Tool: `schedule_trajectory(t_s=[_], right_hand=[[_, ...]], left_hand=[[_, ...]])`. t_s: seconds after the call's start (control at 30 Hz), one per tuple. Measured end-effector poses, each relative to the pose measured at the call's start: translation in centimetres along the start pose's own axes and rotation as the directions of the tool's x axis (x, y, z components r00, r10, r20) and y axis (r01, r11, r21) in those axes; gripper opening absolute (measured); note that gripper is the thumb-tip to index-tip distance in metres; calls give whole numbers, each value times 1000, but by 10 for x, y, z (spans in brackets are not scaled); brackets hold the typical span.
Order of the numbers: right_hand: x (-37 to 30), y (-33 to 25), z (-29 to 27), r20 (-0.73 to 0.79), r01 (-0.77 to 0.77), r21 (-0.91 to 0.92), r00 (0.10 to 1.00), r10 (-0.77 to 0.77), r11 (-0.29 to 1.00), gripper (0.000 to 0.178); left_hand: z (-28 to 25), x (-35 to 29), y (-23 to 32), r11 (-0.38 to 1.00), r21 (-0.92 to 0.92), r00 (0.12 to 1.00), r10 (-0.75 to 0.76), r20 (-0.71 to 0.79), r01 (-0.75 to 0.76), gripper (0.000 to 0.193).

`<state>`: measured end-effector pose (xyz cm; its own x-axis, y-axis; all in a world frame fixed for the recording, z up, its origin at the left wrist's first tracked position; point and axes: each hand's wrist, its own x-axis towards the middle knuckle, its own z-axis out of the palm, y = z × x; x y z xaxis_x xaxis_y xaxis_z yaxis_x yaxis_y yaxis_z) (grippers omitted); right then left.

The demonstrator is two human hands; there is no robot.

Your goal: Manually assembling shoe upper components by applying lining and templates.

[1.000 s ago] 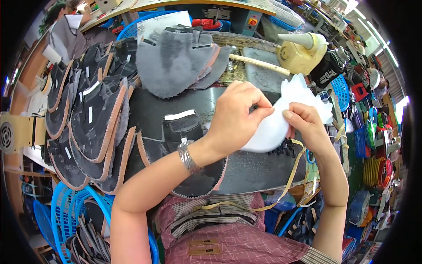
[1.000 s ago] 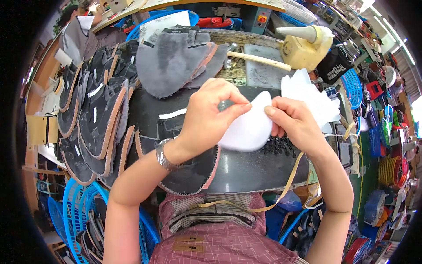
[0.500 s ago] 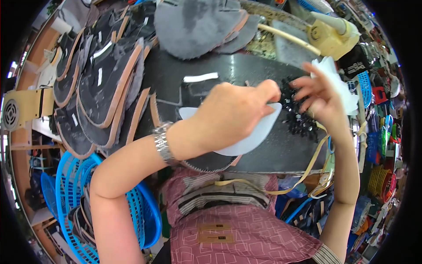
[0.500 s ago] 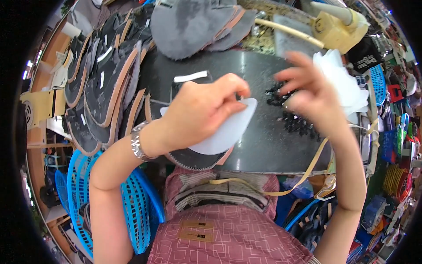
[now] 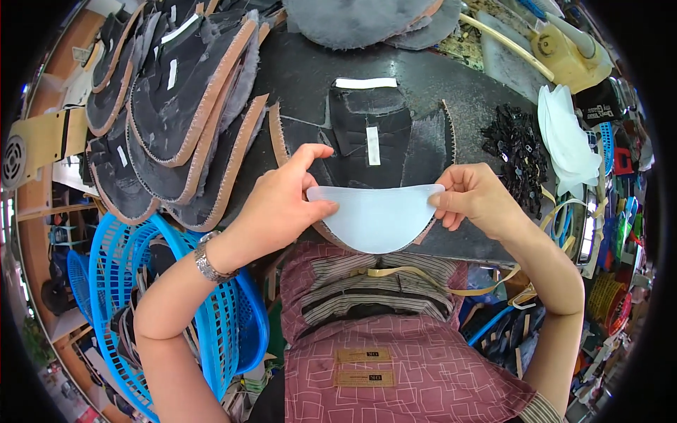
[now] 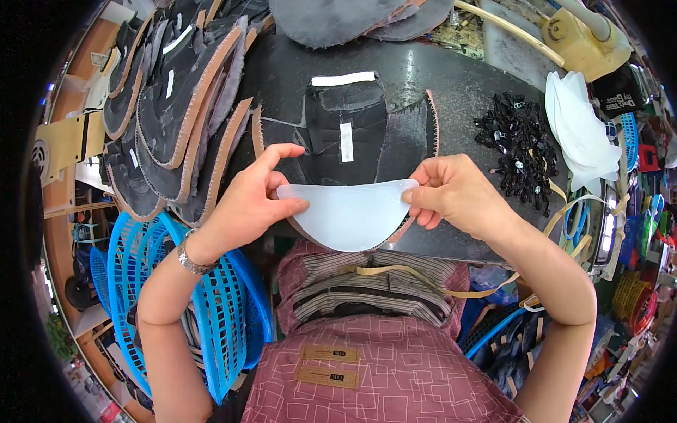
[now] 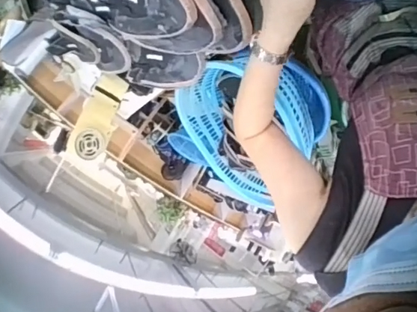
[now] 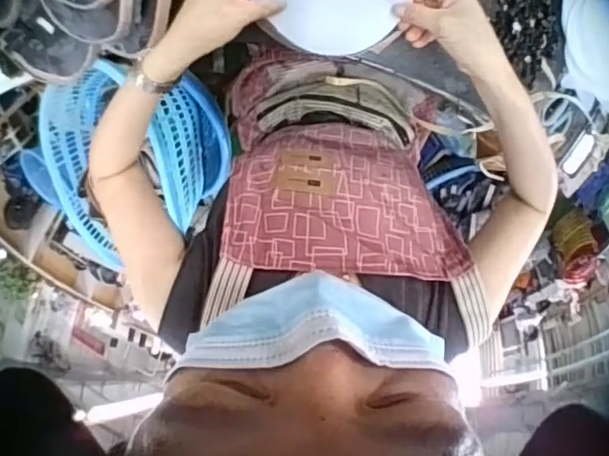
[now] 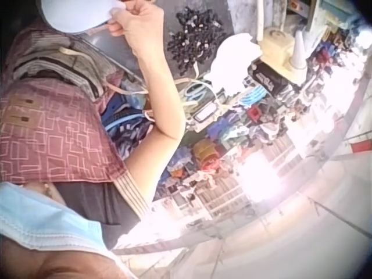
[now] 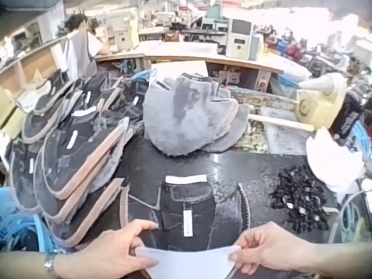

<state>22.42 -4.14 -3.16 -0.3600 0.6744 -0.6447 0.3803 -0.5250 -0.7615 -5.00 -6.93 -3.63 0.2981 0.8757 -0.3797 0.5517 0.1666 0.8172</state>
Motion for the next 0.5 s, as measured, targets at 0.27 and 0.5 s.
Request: schedule_trajectory(t_s=[0.27,0.5], right_hand=[[8,13,7,-65,173,-496,970,-235,851,15],[32,-43,-21,-177,239,-816,763,-621,526,31]], left_hand=[[12,4,-4,886,455,985,146,-93,-89,58],[-31,38,11,809,555,815,447,-370,-192,53]])
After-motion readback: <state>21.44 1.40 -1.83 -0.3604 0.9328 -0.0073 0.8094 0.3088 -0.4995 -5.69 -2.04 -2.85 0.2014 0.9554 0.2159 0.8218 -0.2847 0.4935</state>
